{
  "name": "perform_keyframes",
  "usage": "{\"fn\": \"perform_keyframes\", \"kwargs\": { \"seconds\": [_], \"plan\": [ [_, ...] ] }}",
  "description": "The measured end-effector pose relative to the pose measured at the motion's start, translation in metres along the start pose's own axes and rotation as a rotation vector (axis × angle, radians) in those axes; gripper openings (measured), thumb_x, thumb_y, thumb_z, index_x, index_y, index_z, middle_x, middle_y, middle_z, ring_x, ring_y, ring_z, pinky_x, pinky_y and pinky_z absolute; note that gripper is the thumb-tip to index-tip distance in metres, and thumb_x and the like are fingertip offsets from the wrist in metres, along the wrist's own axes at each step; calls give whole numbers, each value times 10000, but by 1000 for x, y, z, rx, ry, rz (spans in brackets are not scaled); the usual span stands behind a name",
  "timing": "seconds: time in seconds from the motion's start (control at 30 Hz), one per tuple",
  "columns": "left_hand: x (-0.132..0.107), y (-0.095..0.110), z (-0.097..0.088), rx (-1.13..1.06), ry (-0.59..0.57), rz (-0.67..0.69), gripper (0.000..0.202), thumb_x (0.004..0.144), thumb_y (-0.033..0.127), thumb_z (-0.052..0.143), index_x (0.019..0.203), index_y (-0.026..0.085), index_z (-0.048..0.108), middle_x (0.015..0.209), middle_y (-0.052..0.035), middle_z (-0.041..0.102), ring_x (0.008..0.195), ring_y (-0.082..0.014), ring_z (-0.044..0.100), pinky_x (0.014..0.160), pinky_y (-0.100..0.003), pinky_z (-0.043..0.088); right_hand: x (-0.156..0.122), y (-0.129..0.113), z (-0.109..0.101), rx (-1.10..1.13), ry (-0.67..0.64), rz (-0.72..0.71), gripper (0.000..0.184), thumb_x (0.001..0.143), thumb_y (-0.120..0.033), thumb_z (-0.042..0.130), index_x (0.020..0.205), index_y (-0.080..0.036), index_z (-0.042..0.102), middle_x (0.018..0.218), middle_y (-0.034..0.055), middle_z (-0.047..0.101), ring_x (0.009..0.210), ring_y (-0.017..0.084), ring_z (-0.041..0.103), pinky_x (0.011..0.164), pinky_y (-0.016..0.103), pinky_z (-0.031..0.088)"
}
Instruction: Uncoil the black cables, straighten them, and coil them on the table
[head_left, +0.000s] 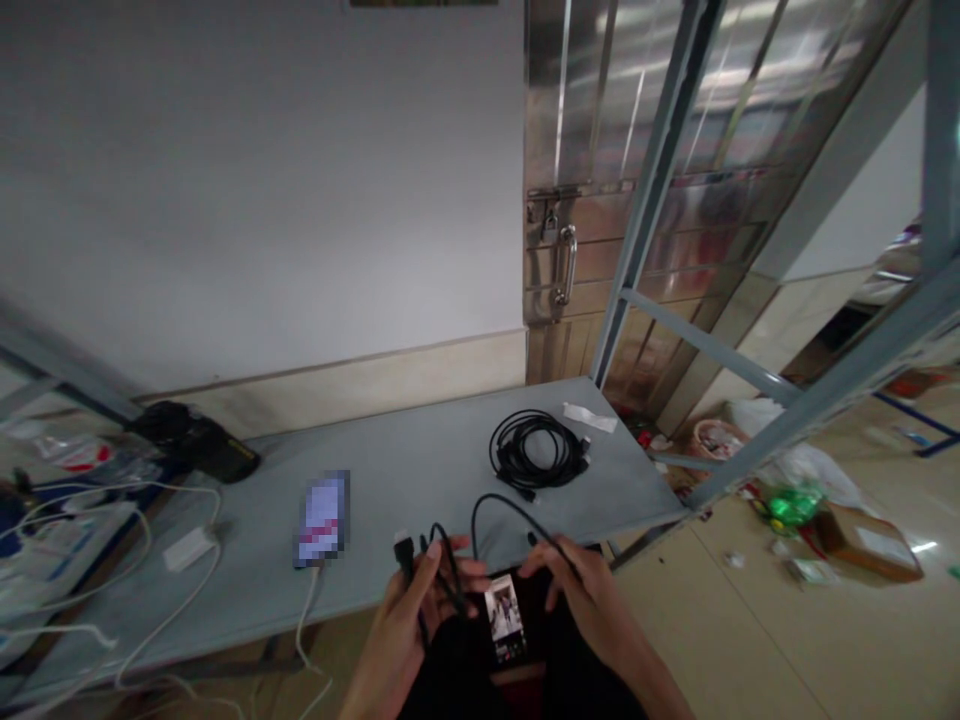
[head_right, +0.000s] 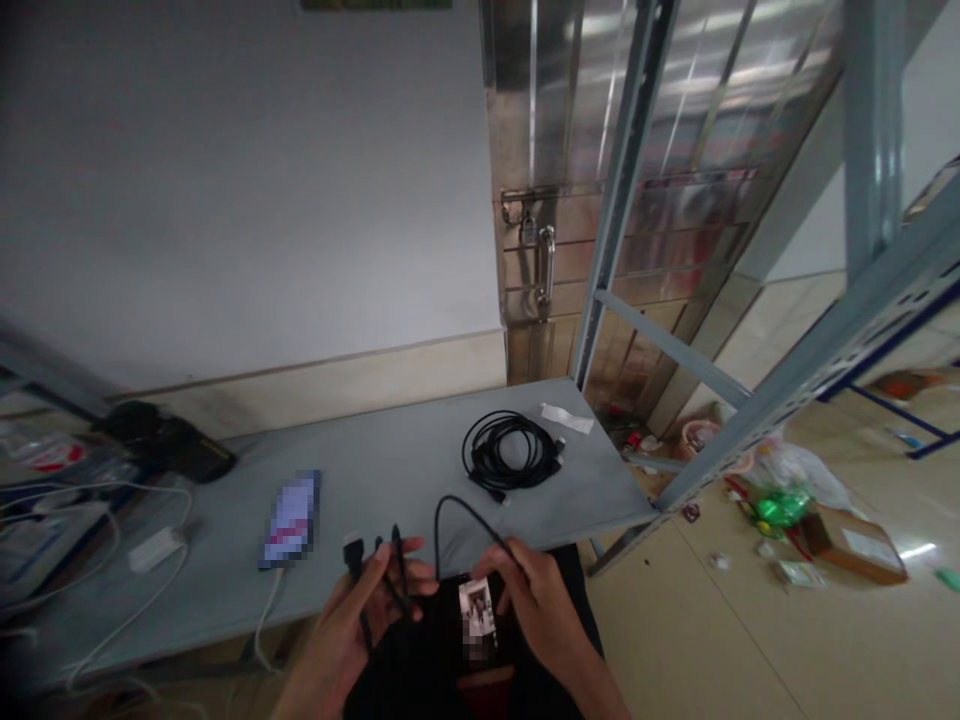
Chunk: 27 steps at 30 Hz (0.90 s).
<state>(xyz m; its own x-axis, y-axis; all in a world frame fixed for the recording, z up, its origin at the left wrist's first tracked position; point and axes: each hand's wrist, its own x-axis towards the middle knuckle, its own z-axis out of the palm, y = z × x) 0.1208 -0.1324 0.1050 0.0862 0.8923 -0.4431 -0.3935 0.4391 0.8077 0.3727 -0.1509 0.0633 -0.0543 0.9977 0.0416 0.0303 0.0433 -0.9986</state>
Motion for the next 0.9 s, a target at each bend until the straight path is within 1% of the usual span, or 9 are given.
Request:
{"fn": "perform_keyframes", "kwargs": {
  "seconds": [0.1,0.17,0.23,0.33,0.5,0.6,0.73,0.83,0.9],
  "plan": [
    [3,16,-20,22,93,64,714,665,663,1034,1098,125,848,783,-75,800,664,-226,761,645,-330,627,1,1,-38,155,255,17,603,1042,-796,629,905,-218,733,679,21,657,514,152,570,426,232,420],
    [4,26,-37,14,169,113,757,629,681,1041,1107,125,851,855,-104,836,749,-253,798,710,-349,666,-1,0,-64,200,388,8,582,993,-791,717,929,-213,730,635,-14,576,498,132,524,411,212,379],
    [6,31,-55,6,236,159,773,627,703,1028,1129,142,852,1034,-150,871,953,-319,840,839,-400,700,-5,-3,-89,255,493,-5,562,951,-769,791,946,-210,741,648,-33,525,506,112,490,419,203,364],
    [9,33,-85,-30,328,227,711,689,721,980,1137,186,843,1207,-142,866,1197,-377,809,966,-455,698,-14,-9,-122,401,644,-29,516,897,-710,883,905,-214,743,663,-54,443,532,91,429,441,190,357],
    [14,31,-123,-195,481,253,447,895,640,853,1060,227,812,1086,-56,870,1110,-266,825,949,-370,701,-35,-13,-163,515,827,-48,443,846,-591,957,863,-206,739,676,-63,371,573,89,367,474,181,382],
    [15,30,-124,-279,527,224,283,990,509,782,1008,227,795,986,-23,852,977,-197,826,895,-303,699,-46,-12,-170,511,864,-47,411,853,-555,950,867,-204,738,671,-63,364,586,97,365,482,184,388],
    [17,28,-108,-337,551,179,190,1040,371,714,952,210,761,879,-13,809,836,-171,807,807,-279,695,-48,-2,-164,450,812,-69,385,932,-571,876,925,-202,764,678,-53,419,608,110,402,499,195,394],
    [20,22,-94,-362,532,163,197,1072,320,654,940,206,746,867,-11,792,810,-164,800,799,-276,686,-42,11,-152,293,746,-105,428,996,-634,790,1014,-207,797,735,-12,565,682,145,530,587,242,486],
    [23,16,-86,-369,531,148,208,1079,298,631,933,204,745,885,-15,799,820,-167,803,838,-298,687,-35,17,-136,99,684,-116,481,1032,-685,720,1056,-213,814,845,42,699,818,200,655,740,306,574]
  ]
}}
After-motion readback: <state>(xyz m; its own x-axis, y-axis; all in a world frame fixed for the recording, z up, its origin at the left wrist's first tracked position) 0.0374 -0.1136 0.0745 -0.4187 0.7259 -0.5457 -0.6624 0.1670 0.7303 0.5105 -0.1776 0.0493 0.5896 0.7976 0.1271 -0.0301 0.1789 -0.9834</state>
